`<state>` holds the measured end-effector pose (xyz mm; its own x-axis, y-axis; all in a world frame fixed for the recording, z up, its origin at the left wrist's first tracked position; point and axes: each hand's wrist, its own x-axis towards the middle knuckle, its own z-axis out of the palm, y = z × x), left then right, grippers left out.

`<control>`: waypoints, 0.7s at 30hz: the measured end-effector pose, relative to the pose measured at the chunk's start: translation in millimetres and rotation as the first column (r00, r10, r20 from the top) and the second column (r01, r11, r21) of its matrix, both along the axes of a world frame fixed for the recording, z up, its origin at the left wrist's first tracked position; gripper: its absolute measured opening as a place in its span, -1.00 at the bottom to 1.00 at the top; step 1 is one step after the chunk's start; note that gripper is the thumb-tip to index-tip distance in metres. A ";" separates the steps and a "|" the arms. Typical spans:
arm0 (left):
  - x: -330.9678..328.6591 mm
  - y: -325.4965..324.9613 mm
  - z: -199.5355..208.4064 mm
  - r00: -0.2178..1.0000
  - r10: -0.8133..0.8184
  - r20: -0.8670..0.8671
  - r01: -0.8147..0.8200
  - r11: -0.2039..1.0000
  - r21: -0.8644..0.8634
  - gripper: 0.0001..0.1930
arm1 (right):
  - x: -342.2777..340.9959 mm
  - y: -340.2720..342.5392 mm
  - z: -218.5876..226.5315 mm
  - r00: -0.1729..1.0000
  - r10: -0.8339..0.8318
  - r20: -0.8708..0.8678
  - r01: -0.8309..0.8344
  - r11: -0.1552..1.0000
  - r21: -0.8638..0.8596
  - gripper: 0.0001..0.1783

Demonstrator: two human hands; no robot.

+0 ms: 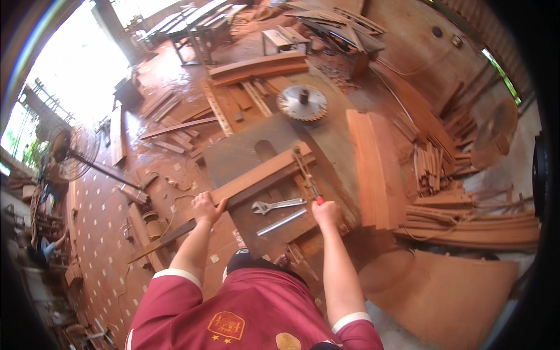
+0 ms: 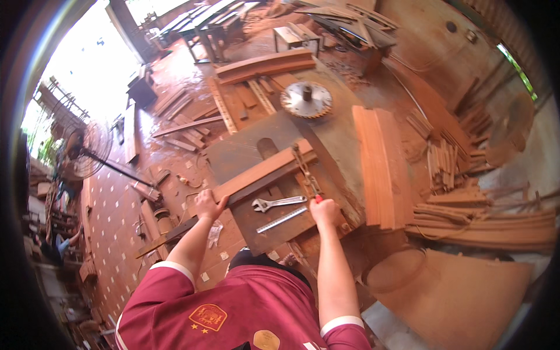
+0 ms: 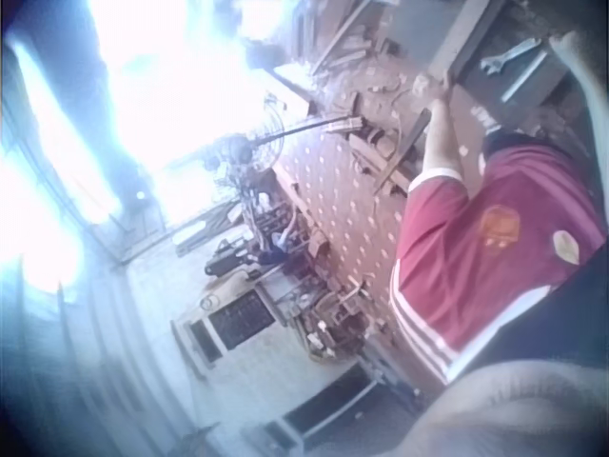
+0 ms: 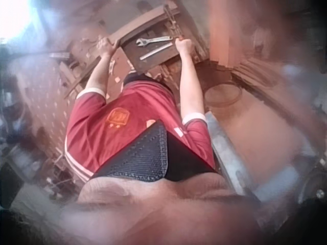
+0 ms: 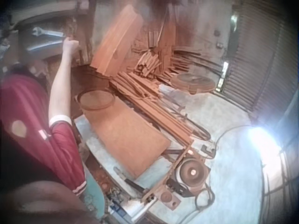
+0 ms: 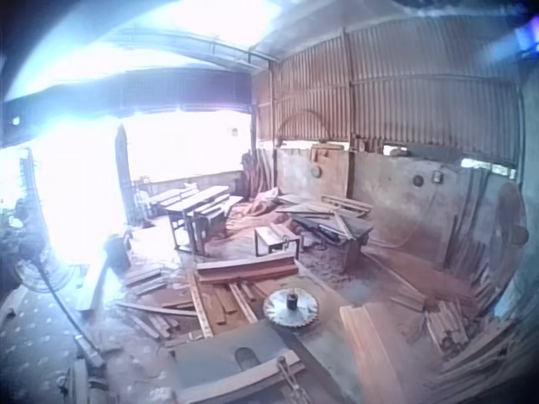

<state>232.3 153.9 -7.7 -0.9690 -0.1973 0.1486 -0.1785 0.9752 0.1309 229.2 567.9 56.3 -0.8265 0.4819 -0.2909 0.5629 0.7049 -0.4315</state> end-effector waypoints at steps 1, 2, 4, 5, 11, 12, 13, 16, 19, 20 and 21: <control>1.3 0.5 2.0 0.999 0.020 0.034 -0.019 1.000 -0.009 -0.28 | 2.1 2.6 -4.8 1.000 -0.008 0.005 0.008 1.000 -0.008 -0.39; 2.4 -4.4 -2.2 1.000 0.005 0.004 -0.005 1.000 -0.026 -0.26 | 2.4 2.4 -7.2 1.000 0.016 -0.017 -0.016 1.000 -0.019 -0.39; 1.0 -2.0 1.6 1.000 -0.016 0.024 0.017 0.999 -0.037 -0.22 | 2.9 0.8 0.2 1.000 0.010 -0.021 -0.010 1.000 0.003 -0.40; 1.2 -1.9 3.4 1.000 -0.019 0.015 0.019 1.000 -0.013 -0.21 | 3.9 -0.9 5.0 0.999 0.029 -0.028 -0.028 0.999 0.029 -0.39; -0.6 0.7 14.3 0.999 -0.010 0.050 0.008 1.000 0.028 -0.16 | -0.1 7.1 -27.4 0.997 0.043 -0.062 -0.035 0.993 0.117 -0.39; 1.6 1.3 14.2 0.999 0.004 0.034 -0.005 1.000 0.018 -0.15 | 0.2 7.4 -24.8 0.996 0.054 -0.066 -0.045 0.991 0.130 -0.39; 4.0 -2.0 11.1 1.000 0.016 0.016 -0.016 1.000 0.012 -0.15 | -0.4 3.3 -25.2 0.996 0.057 -0.069 -0.049 0.993 0.112 -0.39; 4.2 -4.1 7.1 1.000 0.018 -0.011 -0.018 1.000 0.025 -0.15 | -1.2 4.4 -26.0 0.997 0.039 -0.067 -0.032 0.995 0.094 -0.39; 5.5 -3.6 6.3 1.000 0.018 -0.025 -0.017 0.999 0.036 -0.16 | -0.1 3.0 -22.2 0.998 0.040 -0.057 -0.033 0.992 0.118 -0.39; 4.9 -2.3 6.5 0.999 0.014 -0.030 -0.012 0.999 0.038 -0.16 | 0.9 3.1 -21.8 0.997 0.038 -0.062 -0.029 0.991 0.131 -0.40; 4.3 -1.9 6.5 0.999 0.017 -0.033 -0.016 0.999 0.038 -0.16 | 1.7 3.6 -21.0 0.997 0.035 -0.067 -0.025 0.989 0.144 -0.40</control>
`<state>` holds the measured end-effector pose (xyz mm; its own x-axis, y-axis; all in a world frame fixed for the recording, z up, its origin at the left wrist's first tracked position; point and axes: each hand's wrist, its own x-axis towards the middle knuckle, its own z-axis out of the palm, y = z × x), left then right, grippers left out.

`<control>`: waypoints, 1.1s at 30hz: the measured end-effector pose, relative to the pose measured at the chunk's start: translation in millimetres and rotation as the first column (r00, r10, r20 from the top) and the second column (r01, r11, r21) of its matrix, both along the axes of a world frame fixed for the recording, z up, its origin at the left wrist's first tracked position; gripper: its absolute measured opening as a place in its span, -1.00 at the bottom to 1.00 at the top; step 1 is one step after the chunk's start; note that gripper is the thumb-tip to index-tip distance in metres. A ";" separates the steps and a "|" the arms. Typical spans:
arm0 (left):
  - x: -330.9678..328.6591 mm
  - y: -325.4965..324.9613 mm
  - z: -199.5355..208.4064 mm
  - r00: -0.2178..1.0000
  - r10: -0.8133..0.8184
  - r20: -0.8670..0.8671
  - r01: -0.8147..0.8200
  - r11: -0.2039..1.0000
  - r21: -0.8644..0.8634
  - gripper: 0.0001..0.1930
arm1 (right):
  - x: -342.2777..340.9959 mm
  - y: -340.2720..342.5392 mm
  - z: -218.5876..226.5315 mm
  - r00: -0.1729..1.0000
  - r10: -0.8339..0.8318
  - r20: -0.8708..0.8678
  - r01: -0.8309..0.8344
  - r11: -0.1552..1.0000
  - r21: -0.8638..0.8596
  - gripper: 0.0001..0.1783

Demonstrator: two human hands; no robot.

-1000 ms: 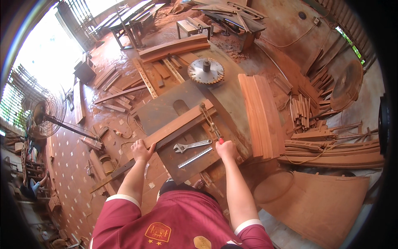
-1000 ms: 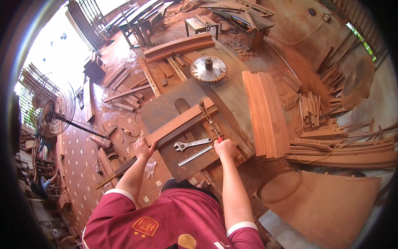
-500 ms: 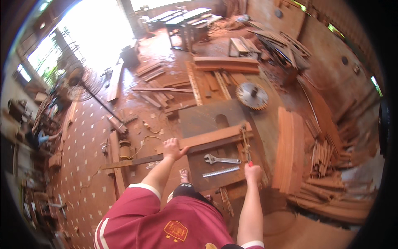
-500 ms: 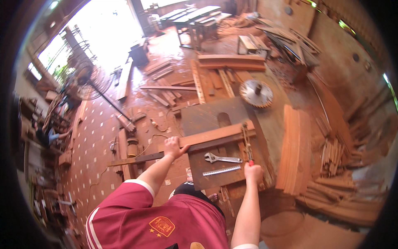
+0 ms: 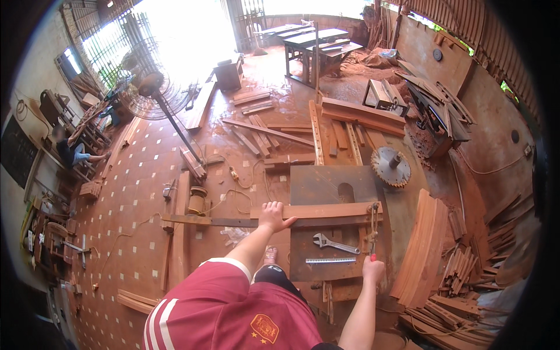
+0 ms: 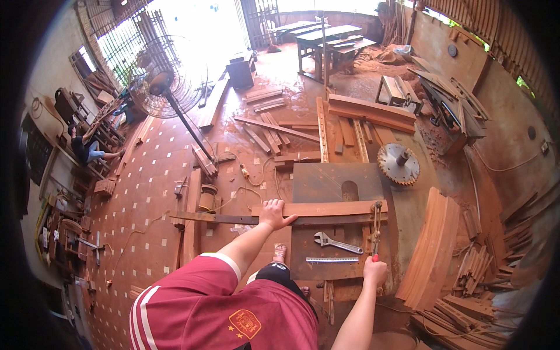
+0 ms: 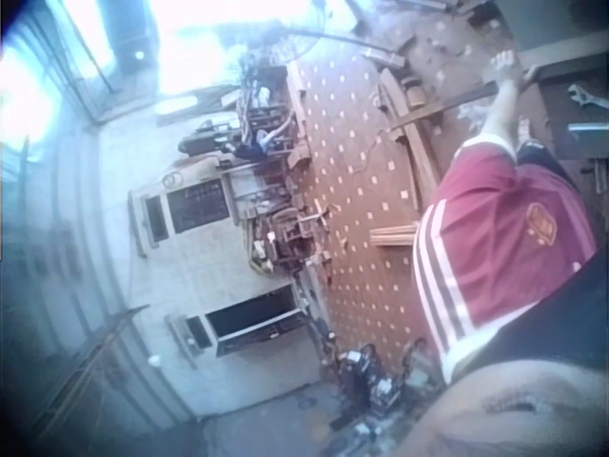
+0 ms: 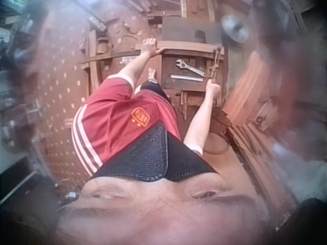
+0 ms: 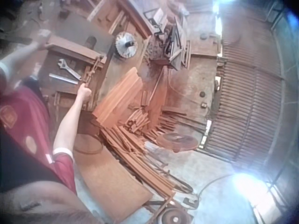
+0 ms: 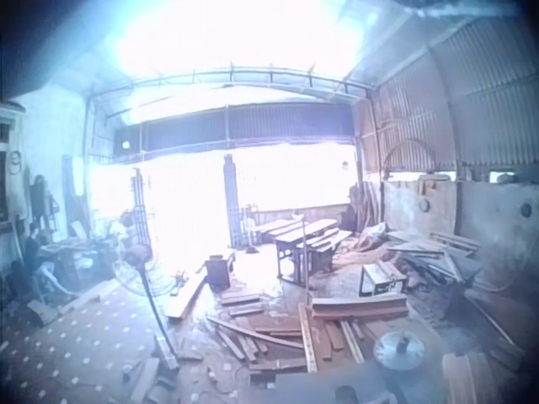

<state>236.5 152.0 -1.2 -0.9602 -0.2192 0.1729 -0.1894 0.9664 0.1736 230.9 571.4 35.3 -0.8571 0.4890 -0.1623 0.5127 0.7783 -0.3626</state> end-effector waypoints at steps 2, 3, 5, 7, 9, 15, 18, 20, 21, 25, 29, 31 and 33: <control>-1.6 1.3 -0.1 1.000 -0.005 -0.004 0.005 1.000 0.001 -0.17 | -2.0 0.6 -2.3 1.000 0.028 0.002 -0.028 0.999 0.030 -0.40; -1.6 1.5 -0.4 1.000 -0.003 -0.002 0.003 1.000 0.004 -0.17 | -1.6 2.9 -2.2 0.999 0.036 0.004 -0.037 0.998 0.045 -0.40; -0.6 -1.2 -0.3 1.000 -0.003 0.002 0.003 1.000 0.013 -0.17 | -1.0 -2.1 4.8 1.000 0.015 0.012 -0.015 1.000 0.013 -0.40; -0.1 -0.7 3.6 1.000 -0.005 0.006 0.005 1.000 0.026 -0.19 | 0.8 -2.2 6.8 1.000 0.012 0.018 -0.012 1.000 0.005 -0.40; -0.2 1.5 6.6 1.000 -0.009 0.018 0.009 1.000 0.030 -0.19 | -1.0 -0.4 1.7 0.999 0.026 0.024 -0.027 0.999 0.018 -0.39; 0.2 2.1 5.5 1.000 -0.008 -0.007 0.008 1.000 0.028 -0.21 | 0.8 -2.0 10.9 0.998 0.015 0.061 -0.014 1.000 -0.022 -0.39; -1.1 2.3 4.0 1.000 -0.004 0.005 0.004 1.000 0.025 -0.21 | 0.9 -1.7 13.1 0.997 0.014 0.074 -0.011 0.999 -0.034 -0.40; -0.3 3.1 3.9 1.000 -0.002 0.008 0.002 1.000 0.024 -0.21 | 1.4 -1.4 15.5 0.996 0.014 0.084 -0.011 0.999 -0.042 -0.41; -0.1 2.4 2.7 1.000 -0.002 -0.003 0.002 1.000 0.022 -0.21 | 1.2 -2.2 16.9 0.996 0.020 0.087 -0.016 0.999 -0.044 -0.41; -3.3 0.7 2.9 1.000 -0.003 0.003 0.003 0.999 0.048 -0.19 | 2.8 -4.6 21.9 0.997 0.015 0.071 -0.012 0.999 -0.044 -0.40; -5.1 -4.5 1.1 1.000 -0.016 0.011 0.015 0.993 0.116 -0.16 | 4.4 -2.5 20.1 0.999 0.018 0.049 -0.016 0.998 -0.053 -0.38; -2.8 -13.0 5.4 0.999 -0.022 0.040 0.015 0.985 0.172 -0.19 | 3.0 -5.2 16.5 0.998 0.045 0.032 -0.043 0.997 -0.060 -0.38; -3.6 -24.1 8.5 0.998 -0.063 -0.002 0.061 0.966 0.252 -0.21 | 2.7 -3.9 15.3 0.999 0.048 0.024 -0.046 0.997 -0.061 -0.39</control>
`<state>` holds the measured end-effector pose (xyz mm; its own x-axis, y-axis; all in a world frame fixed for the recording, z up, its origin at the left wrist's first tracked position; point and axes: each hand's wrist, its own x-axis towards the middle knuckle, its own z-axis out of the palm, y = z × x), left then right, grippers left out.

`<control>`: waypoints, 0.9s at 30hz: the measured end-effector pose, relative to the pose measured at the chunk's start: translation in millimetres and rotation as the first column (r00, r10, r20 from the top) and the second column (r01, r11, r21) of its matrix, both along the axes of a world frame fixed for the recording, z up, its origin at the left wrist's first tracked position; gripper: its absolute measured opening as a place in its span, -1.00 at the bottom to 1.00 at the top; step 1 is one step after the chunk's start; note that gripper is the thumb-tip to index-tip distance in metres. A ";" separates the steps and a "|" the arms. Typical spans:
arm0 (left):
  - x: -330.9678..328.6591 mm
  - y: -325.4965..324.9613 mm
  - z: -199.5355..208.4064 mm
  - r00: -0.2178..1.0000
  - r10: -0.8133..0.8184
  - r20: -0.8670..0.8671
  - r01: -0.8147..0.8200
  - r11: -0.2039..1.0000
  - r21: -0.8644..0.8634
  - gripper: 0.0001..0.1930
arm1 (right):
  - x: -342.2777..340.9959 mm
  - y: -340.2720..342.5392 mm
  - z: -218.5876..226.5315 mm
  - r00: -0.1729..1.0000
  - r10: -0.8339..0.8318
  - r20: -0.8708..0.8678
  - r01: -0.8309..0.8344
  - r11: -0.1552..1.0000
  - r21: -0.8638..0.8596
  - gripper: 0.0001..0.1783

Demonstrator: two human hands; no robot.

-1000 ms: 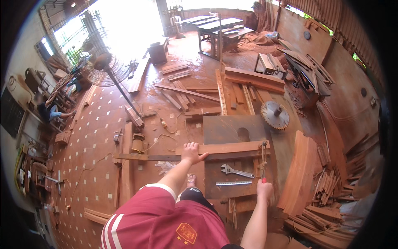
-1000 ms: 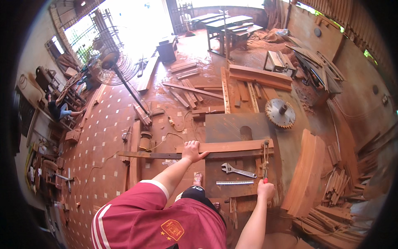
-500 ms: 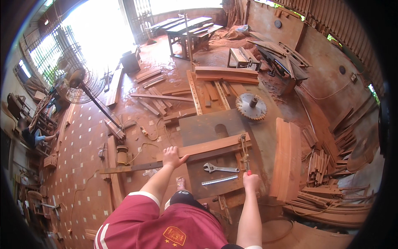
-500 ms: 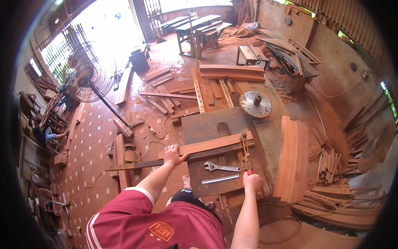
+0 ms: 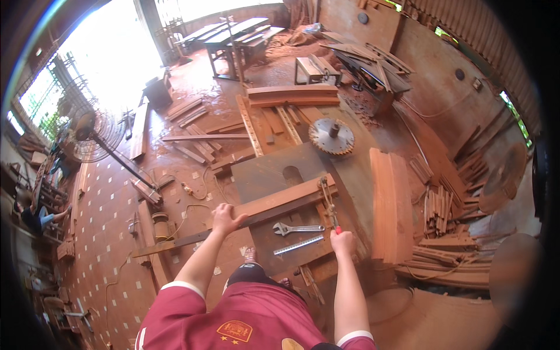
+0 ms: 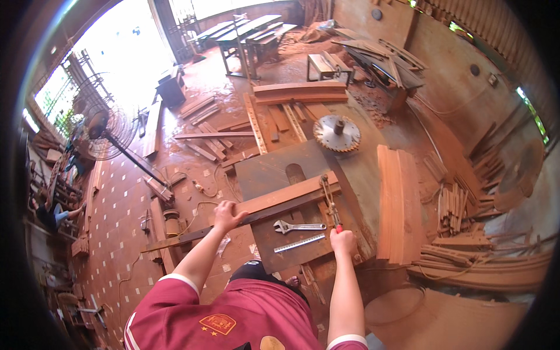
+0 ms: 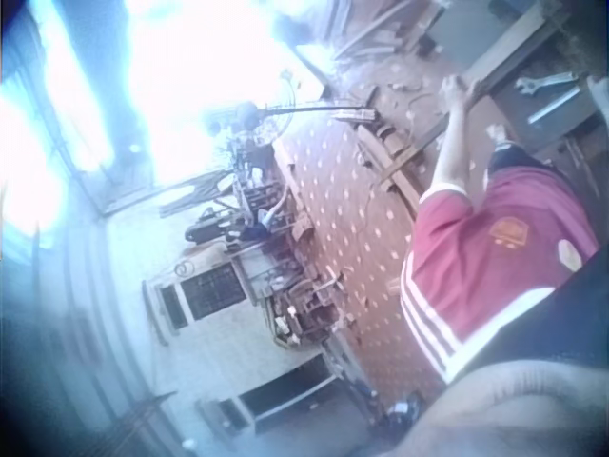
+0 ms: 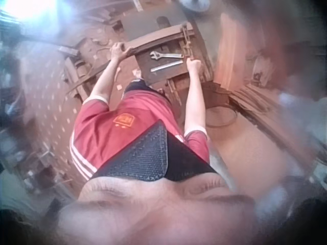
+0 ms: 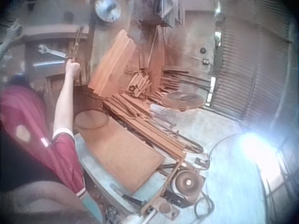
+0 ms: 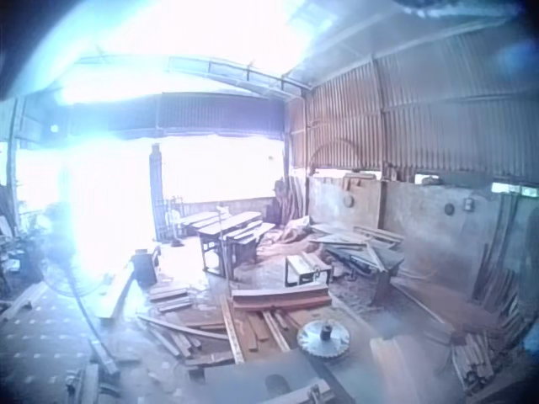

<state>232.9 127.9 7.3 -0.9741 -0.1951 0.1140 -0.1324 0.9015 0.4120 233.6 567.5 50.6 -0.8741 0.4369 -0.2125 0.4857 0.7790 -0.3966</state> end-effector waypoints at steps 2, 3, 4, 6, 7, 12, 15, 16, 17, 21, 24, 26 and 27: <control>8.5 -8.0 11.9 0.992 0.079 -0.098 -0.085 0.995 -0.060 -0.27 | 2.1 1.7 -3.5 1.000 -0.010 0.004 0.010 1.000 0.003 -0.40; 14.3 -20.9 13.4 0.991 0.126 -0.033 -0.127 0.992 -0.017 -0.24 | 1.2 3.4 -11.0 1.000 -0.009 -0.004 0.009 1.000 -0.020 -0.34; 21.4 -35.6 12.1 0.985 0.170 0.038 -0.171 0.985 0.025 -0.20 | 1.6 5.3 -17.7 0.998 0.033 -0.044 -0.034 0.999 -0.020 -0.34; 36.9 -59.5 12.8 0.963 0.179 0.203 -0.194 0.979 0.058 -0.16 | 4.9 14.6 -32.0 0.986 0.115 -0.119 -0.116 0.993 -0.008 -0.31; 42.7 -73.5 8.1 0.960 0.150 0.236 -0.188 0.972 0.144 -0.13 | 2.9 26.3 -44.3 0.993 0.070 -0.098 -0.090 0.970 -0.225 -0.32; 77.7 -120.3 -11.6 0.919 0.136 0.370 -0.320 0.804 0.501 -0.09 | -3.8 20.5 40.4 0.968 0.047 0.246 0.128 0.752 -0.646 -0.38; 75.2 -138.3 -29.4 0.911 0.036 0.411 -0.301 0.739 0.603 -0.16 | -13.0 18.0 70.8 0.913 0.148 0.380 0.017 0.918 -0.396 -0.31; 72.1 -145.5 -38.6 0.904 -0.018 0.428 -0.286 0.718 0.635 -0.19 | -17.8 7.2 97.9 0.889 0.179 0.422 -0.043 0.949 -0.313 -0.30; 60.9 -147.8 -43.9 0.897 -0.088 0.434 -0.258 0.692 0.674 -0.21 | -12.8 16.5 77.8 0.929 0.148 0.339 -0.032 0.945 -0.325 -0.27; 55.8 -145.0 -55.7 0.920 -0.019 0.391 -0.231 0.779 0.583 -0.33 | -11.2 39.1 48.1 0.978 0.108 0.177 -0.060 0.965 -0.256 -0.33; 51.5 -148.6 -48.1 0.877 -0.040 0.478 -0.302 0.729 0.614 -0.37 | -10.4 36.8 45.3 0.991 0.118 0.063 -0.103 0.973 -0.208 -0.40; 50.8 -150.3 -34.3 0.848 -0.053 0.527 -0.360 0.672 0.647 -0.37 | -30.7 3.8 106.7 0.984 0.085 0.157 -0.038 0.958 -0.286 -0.47; 51.6 -155.5 -38.1 0.855 -0.070 0.515 -0.348 0.660 0.666 -0.36 | -37.8 -2.1 117.9 0.982 0.072 0.172 -0.016 0.951 -0.309 -0.51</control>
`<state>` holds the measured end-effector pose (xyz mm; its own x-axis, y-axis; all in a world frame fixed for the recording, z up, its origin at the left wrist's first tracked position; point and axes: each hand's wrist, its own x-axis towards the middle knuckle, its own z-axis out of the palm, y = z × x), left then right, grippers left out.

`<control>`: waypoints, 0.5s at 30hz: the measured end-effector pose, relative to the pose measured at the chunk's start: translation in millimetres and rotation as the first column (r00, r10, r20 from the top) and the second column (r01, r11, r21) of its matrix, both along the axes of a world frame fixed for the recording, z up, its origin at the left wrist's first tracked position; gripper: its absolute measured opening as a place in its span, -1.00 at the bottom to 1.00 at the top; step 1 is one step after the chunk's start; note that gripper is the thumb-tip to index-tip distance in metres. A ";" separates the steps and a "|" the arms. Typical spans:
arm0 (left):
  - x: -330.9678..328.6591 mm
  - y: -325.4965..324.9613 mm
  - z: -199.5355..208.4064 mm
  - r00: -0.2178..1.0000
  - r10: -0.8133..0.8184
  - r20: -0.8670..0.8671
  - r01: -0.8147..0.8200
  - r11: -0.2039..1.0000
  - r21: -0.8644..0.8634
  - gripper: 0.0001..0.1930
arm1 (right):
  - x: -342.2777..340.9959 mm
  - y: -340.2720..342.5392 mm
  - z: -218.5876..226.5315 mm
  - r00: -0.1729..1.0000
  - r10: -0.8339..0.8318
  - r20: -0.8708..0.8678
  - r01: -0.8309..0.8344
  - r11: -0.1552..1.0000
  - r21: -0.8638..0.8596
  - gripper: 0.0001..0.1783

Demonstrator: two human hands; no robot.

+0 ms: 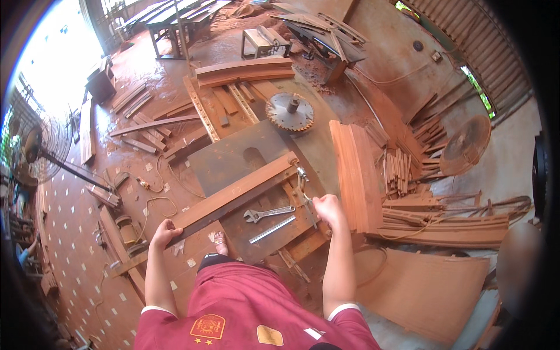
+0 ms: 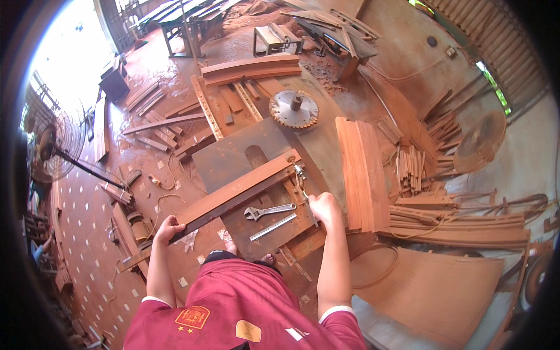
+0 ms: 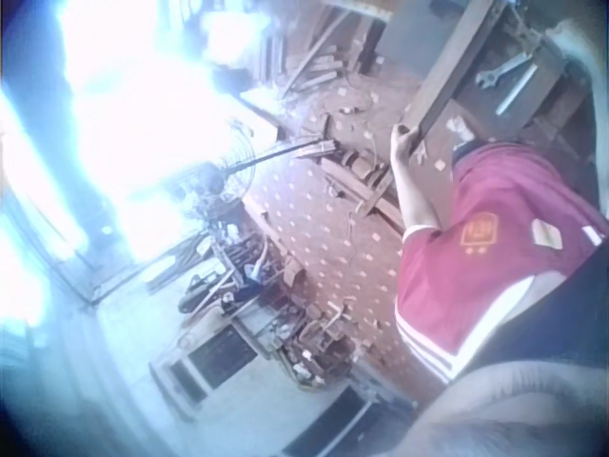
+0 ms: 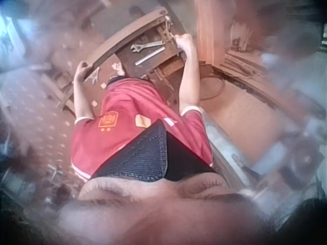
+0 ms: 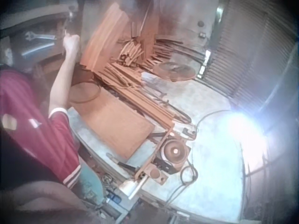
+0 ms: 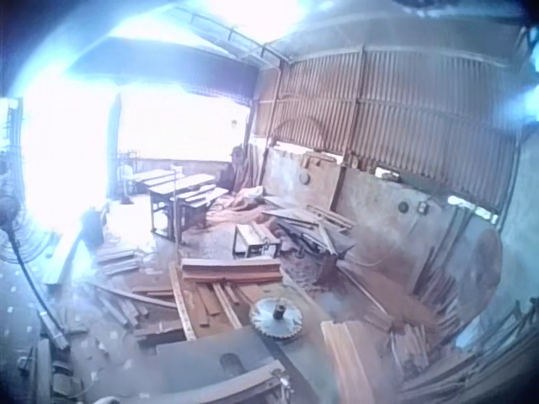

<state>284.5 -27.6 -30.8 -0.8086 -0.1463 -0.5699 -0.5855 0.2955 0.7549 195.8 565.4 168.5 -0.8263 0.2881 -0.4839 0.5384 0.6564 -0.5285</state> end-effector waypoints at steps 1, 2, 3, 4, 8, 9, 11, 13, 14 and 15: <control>-2.2 -4.1 -2.0 1.000 -0.004 -0.011 0.004 1.000 0.025 -0.36 | -6.2 -4.1 8.4 1.000 -0.015 0.018 0.015 1.000 -0.022 -0.54; -9.1 8.3 13.7 0.999 0.037 -0.017 -0.035 0.996 0.082 -0.43 | -5.5 -2.4 10.0 0.998 -0.041 0.041 0.042 0.999 -0.034 -0.57; -12.6 13.8 15.9 0.995 0.051 -0.083 -0.039 0.989 0.139 -0.45 | -3.9 2.1 0.0 0.999 -0.052 -0.006 0.052 0.999 -0.005 -0.58; -15.4 17.7 19.0 0.987 0.069 -0.146 -0.039 0.980 0.196 -0.47 | -2.1 9.7 -18.9 0.997 -0.060 -0.053 0.062 0.998 0.025 -0.60; -13.9 15.1 16.7 0.965 0.135 -0.227 -0.104 0.984 0.143 -0.48 | 17.0 11.2 -33.7 0.983 -0.083 -0.162 0.088 0.996 0.027 -0.58; -13.6 18.3 17.4 0.965 0.130 -0.226 -0.107 0.988 0.111 -0.47 | 19.4 14.2 -35.5 0.982 -0.095 -0.161 0.096 0.995 -0.002 -0.59; -15.9 20.3 23.2 0.975 0.123 -0.186 -0.107 0.990 0.091 -0.48 | 21.6 15.9 -36.9 0.979 -0.126 -0.160 0.117 0.991 -0.062 -0.61; -17.4 22.2 32.1 0.983 0.108 -0.149 -0.098 0.993 0.070 -0.48 | 22.3 12.5 -35.9 0.978 -0.114 -0.176 0.110 0.993 -0.035 -0.60; -18.3 22.8 33.1 0.986 0.057 -0.158 -0.062 0.998 -0.022 -0.47 | 21.7 12.3 -35.2 0.976 -0.091 -0.199 0.090 0.996 -0.012 -0.60; -19.7 23.2 33.1 0.967 -0.033 -0.252 -0.002 0.990 -0.140 -0.46 | 20.7 12.4 -34.7 0.973 -0.068 -0.220 0.072 0.997 0.011 -0.59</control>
<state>264.8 -4.4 2.3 -0.9264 -0.1955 -0.3217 -0.3754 0.4151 0.8287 216.5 577.7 133.8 -0.8893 0.3564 -0.2866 0.4554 0.6324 -0.6267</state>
